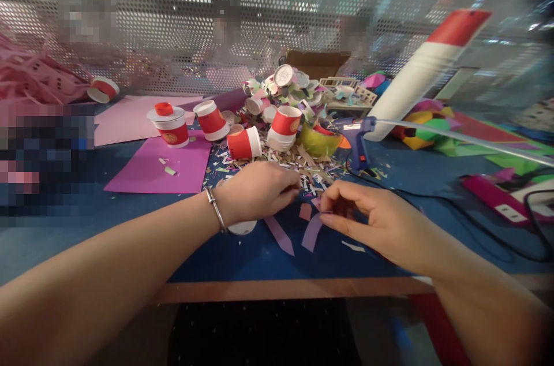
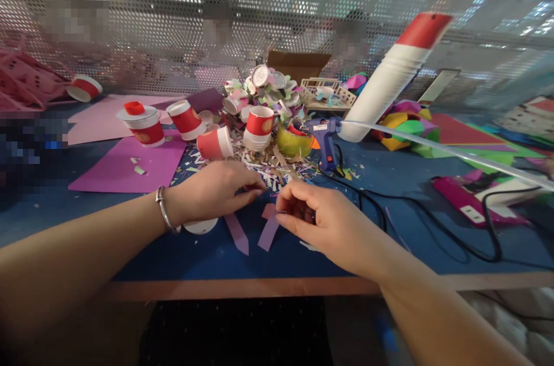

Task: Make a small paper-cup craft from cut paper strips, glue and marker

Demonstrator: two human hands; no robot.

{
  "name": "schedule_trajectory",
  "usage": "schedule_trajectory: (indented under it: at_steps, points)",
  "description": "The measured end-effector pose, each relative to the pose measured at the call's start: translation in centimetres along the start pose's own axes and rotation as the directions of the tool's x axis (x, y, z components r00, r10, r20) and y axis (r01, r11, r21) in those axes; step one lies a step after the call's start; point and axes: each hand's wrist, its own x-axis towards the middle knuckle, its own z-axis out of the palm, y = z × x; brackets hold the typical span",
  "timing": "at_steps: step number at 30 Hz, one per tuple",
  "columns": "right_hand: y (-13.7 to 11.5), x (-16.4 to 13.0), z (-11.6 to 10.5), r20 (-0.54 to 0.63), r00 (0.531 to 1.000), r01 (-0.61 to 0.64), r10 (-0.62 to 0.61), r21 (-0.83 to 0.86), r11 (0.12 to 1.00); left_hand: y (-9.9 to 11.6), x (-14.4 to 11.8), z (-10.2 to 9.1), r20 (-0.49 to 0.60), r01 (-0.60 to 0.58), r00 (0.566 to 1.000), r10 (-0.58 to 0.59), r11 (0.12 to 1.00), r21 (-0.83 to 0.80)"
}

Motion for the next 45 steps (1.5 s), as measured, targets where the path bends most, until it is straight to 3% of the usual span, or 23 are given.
schedule_trajectory:
  at_steps: [14, 25, 33, 41, 45]
  points:
    - [-0.4, -0.1, 0.9, 0.041, 0.999, 0.005, -0.006, 0.027, 1.0, -0.2, 0.1, -0.1, -0.099, 0.132, 0.984, -0.146, 0.982, -0.136]
    - [-0.7, -0.5, 1.0, 0.036, 0.998, 0.049, -0.05, 0.025, 0.998, 0.0, -0.1, 0.3, -0.083, 0.097, 0.99, -0.112, 0.982, -0.163]
    - [-0.7, -1.0, 1.2, 0.055, 0.998, 0.012, -0.013, 0.025, 1.0, 0.6, -0.3, 0.3, -0.079, 0.101, 0.99, -0.117, 0.978, -0.184]
    - [-0.8, -1.1, 1.4, 0.072, 0.997, -0.008, 0.008, 0.002, 1.0, 1.3, 0.0, 0.6, 0.028, -0.014, 0.999, 0.02, 0.983, -0.182]
    - [-0.8, -1.4, 1.5, 0.07, 0.998, -0.006, 0.006, 0.007, 1.0, 1.4, 0.0, 0.4, -0.032, 0.03, 0.999, -0.038, 0.975, -0.222]
